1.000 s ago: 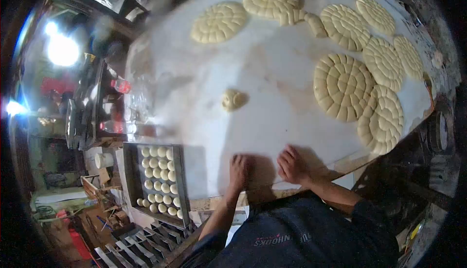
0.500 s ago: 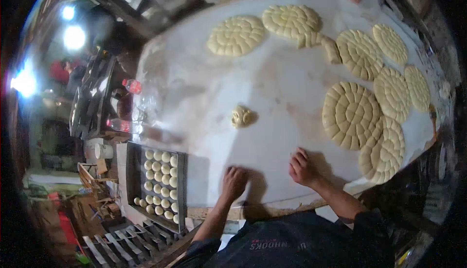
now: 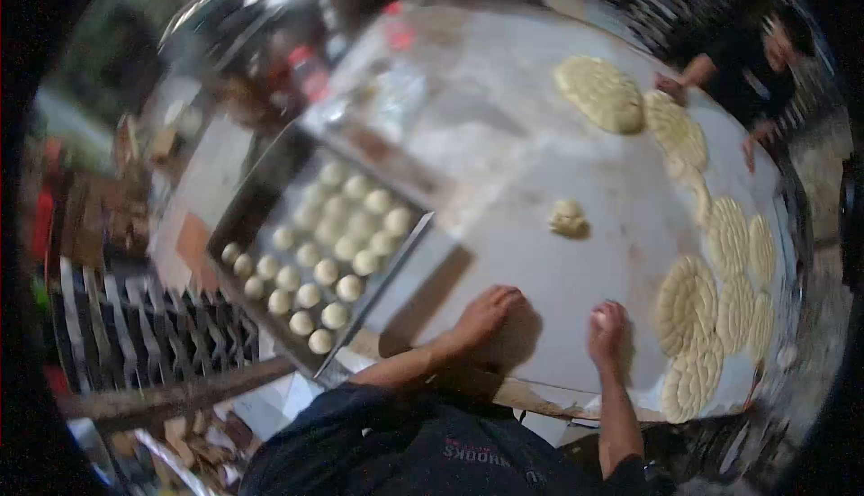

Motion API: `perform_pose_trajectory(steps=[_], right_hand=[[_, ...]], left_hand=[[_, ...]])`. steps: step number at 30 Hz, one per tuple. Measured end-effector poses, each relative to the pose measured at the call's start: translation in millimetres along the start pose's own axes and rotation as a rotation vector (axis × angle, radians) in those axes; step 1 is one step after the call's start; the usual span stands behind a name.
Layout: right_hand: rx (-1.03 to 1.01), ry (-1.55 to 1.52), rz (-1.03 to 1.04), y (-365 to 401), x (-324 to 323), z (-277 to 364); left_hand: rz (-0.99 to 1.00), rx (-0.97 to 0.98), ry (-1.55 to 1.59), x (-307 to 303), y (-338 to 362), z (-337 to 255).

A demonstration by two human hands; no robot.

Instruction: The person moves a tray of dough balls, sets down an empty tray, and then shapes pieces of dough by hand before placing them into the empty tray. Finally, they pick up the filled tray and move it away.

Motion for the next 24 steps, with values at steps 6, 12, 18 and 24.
perform_pose_trajectory(steps=[6,12,18,24], right_hand=[[1.112,-0.376,0.506,54,-3,-74],[0.415,-0.657,0.492,-71,116,224],[-0.660,-0.811,0.379,-123,205,582],[-0.816,-0.492,0.360,-98,265,589]], left_hand=[[-0.014,-0.347,0.154,-178,91,12],[-0.466,-0.437,-0.472,-439,197,146],[-0.362,-0.481,-0.620,-472,232,217],[-0.573,-0.504,-0.733,-527,224,97]])
Point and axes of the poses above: each hand's wrist, its own y-axis away from the middle knuckle, its own x-axis out of the palm, z = x × y, the point moved 8 cm from there along -y, towards the middle knuckle, and after that the axes turned 2 degrees about -z, right-handed, at the moved point
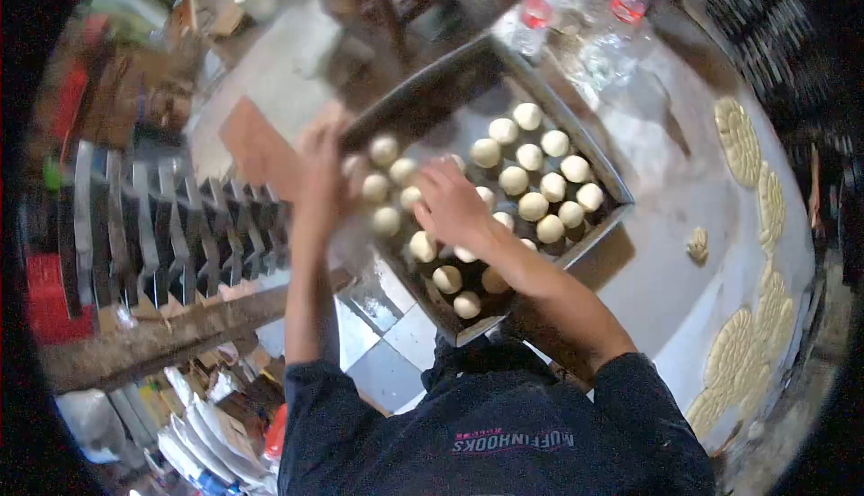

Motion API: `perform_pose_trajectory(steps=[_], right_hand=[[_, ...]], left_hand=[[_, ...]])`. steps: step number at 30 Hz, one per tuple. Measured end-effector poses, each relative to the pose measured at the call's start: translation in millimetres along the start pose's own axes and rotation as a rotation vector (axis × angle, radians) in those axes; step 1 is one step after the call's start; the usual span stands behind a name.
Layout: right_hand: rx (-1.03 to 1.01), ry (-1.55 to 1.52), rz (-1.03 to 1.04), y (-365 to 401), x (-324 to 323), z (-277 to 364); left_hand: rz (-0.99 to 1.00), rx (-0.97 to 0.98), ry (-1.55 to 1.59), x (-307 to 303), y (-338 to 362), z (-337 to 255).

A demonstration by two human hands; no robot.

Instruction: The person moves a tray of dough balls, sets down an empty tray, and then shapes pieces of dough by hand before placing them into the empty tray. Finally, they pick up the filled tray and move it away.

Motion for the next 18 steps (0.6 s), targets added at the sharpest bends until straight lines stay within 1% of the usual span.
perform_pose_trajectory(steps=[1,2,3,4,5,6,7,8,9,10,11,12,13,15,16,17,18], right_hand=[[0.043,-0.107,-0.073,20,-22,-4],[0.072,-0.132,-0.158,44,-58,-10],[0.088,-0.165,-0.302,78,-90,-27],[0.162,-0.152,-0.474,116,-130,-42],[0.229,-0.057,-0.517,161,-162,-63],[0.422,0.079,-0.538,208,-195,-83],[0.580,0.156,-0.609,265,-224,-105],[0.699,0.237,-0.653,320,-259,-125],[0.825,0.276,-0.727,380,-291,-141],[0.969,0.296,-0.787,454,-306,-164],[1.092,0.287,-0.833,524,-316,-180],[1.128,0.392,-0.794,571,-335,-174],[1.168,0.492,-0.750,614,-349,-165],[1.152,0.436,-0.794,681,-372,-148],[1.214,0.427,-0.811,703,-398,-142],[1.287,0.385,-0.811,721,-411,-135],[1.307,0.362,-0.852,736,-412,-140]], left_hand=[[-0.002,-0.037,0.013,-10,1,-15],[0.021,-0.020,0.081,-6,-7,-35],[0.047,-0.003,0.147,3,-16,-60],[0.050,0.042,0.175,12,-26,-98],[0.057,0.111,0.221,30,-39,-143],[0.032,0.227,0.235,53,-44,-191],[0.179,0.264,0.332,77,-49,-253],[0.131,0.470,0.421,103,-43,-325],[0.303,0.647,0.543,145,-32,-393],[0.516,0.693,0.590,185,-10,-466],[0.693,0.836,0.746,222,16,-532],[0.910,0.845,0.813,266,41,-588],[1.005,0.865,0.829,310,63,-638],[1.069,0.929,0.820,397,93,-712],[0.997,0.908,0.886,463,90,-748],[0.945,0.857,0.938,509,87,-773],[0.898,0.675,0.930,533,64,-807]])
Point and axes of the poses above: each hand's wrist, its own y-axis away from the middle knuckle, its own x-axis out of the palm, z = x × y, the point moved 8 cm from there along -y, towards the middle knuckle, and after that the axes turned 2 degrees about -z, right-handed, at the moved point
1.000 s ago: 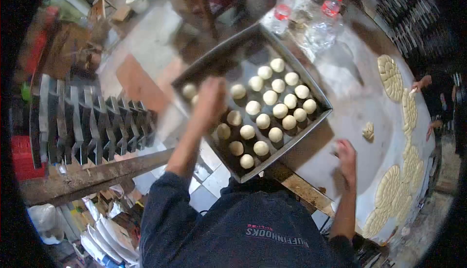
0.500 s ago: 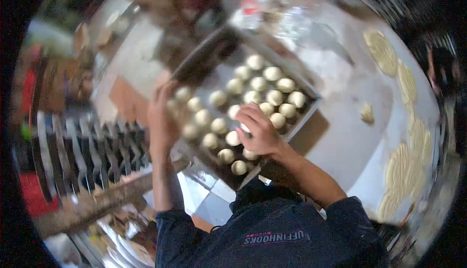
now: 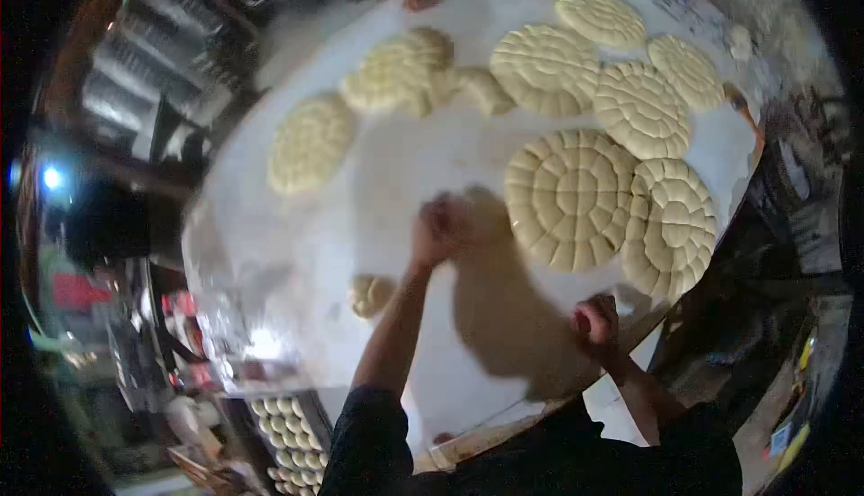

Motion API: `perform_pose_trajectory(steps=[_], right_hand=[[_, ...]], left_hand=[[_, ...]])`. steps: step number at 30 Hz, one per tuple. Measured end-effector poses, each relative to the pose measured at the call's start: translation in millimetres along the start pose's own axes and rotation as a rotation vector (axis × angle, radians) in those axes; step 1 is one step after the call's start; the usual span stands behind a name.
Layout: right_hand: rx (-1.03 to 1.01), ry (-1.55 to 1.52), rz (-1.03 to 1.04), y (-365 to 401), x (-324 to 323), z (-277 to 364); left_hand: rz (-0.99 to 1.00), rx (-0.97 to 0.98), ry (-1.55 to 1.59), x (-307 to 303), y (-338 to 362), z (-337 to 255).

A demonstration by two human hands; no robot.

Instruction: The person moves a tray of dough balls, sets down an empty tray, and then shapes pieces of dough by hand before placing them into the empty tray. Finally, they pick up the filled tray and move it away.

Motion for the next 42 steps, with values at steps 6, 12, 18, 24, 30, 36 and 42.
perform_pose_trajectory(steps=[6,12,18,24,30,36,42], right_hand=[[0.014,-0.087,-0.173,-34,-31,-14],[0.073,-0.162,-0.072,-30,-18,-29],[0.029,-0.159,-0.191,-26,-30,-26],[-0.027,-0.192,-0.333,-12,-26,-10],[-0.075,-0.129,-0.331,22,-2,6],[-0.020,-0.377,-0.081,84,96,84],[0.215,-0.597,-0.202,62,119,146]], left_hand=[[-0.115,-0.340,-0.352,2,-306,33],[-0.196,-0.377,-0.508,22,-355,45],[-0.648,-0.239,-0.221,-29,-196,31],[-0.886,-0.111,0.139,-28,27,-17],[-0.663,-0.215,0.489,-45,250,-37],[-0.246,-0.141,-0.252,-95,362,-75],[0.217,-0.247,0.668,-32,289,-121]])
Point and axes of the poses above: each hand's wrist, its own y-axis away from the middle knuckle, its own x-axis out of the palm, z = x × y, the point moved 8 cm from there along -y, towards the middle knuckle, and after that the axes turned 2 degrees about -z, right-handed, at the moved point
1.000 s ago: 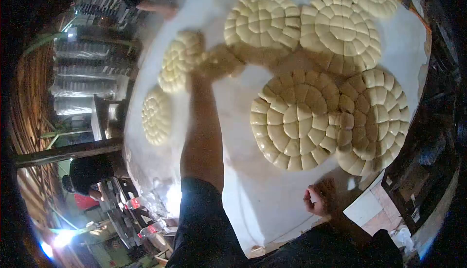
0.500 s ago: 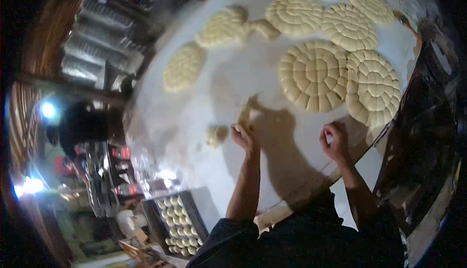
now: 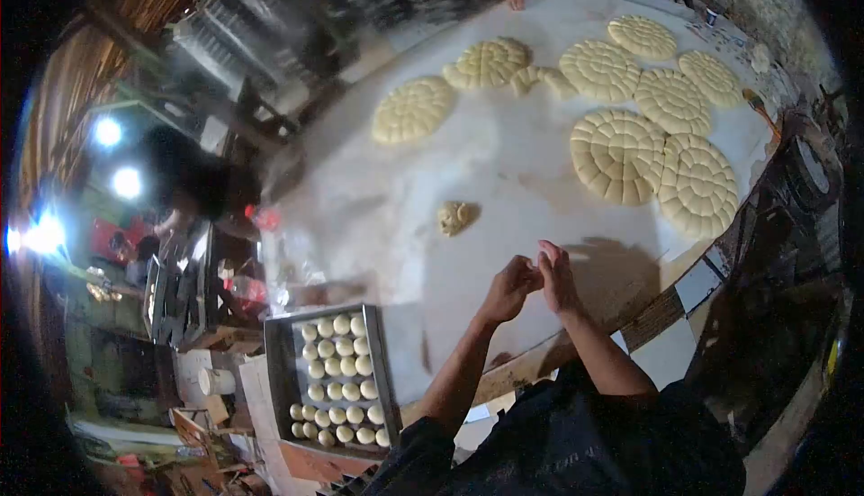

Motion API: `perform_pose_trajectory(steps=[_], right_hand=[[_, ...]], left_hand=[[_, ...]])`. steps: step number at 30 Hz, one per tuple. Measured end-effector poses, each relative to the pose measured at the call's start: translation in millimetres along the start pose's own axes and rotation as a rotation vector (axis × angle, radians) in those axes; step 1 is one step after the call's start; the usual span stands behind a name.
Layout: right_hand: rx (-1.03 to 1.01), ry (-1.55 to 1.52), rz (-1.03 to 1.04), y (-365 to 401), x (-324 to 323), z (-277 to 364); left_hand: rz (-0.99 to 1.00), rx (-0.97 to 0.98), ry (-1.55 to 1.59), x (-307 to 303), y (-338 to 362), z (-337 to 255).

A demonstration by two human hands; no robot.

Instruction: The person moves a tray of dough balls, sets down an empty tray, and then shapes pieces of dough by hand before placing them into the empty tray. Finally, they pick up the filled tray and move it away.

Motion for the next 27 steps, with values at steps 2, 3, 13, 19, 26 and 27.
perform_pose_trajectory(steps=[2,3,13,19,26,27], right_hand=[[0.052,-0.297,0.227,-40,-22,-16],[0.104,-0.597,0.460,-51,-26,-20],[-0.374,0.498,0.150,-125,-165,-7],[-0.248,0.369,0.202,-125,-157,-35],[-0.312,0.415,0.172,-141,-162,-27],[-0.318,0.423,0.163,-135,-160,-30]], left_hand=[[0.117,-0.020,-0.233,22,-39,-39],[0.227,-0.041,-0.461,33,-60,-55],[-0.334,0.295,-0.763,-81,-345,-14],[-0.640,-0.103,-0.584,-154,-563,-35],[-0.528,-0.086,-0.785,-182,-632,-4],[-0.562,-0.049,-0.799,-188,-612,2]])
Point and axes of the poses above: each hand's wrist, its own y-axis away from the middle knuckle, its own x-axis out of the palm, z = x × y, the point moved 8 cm from there along -y, towards the middle knuckle, and after that the axes turned 2 degrees about -z, right-handed, at the moved point
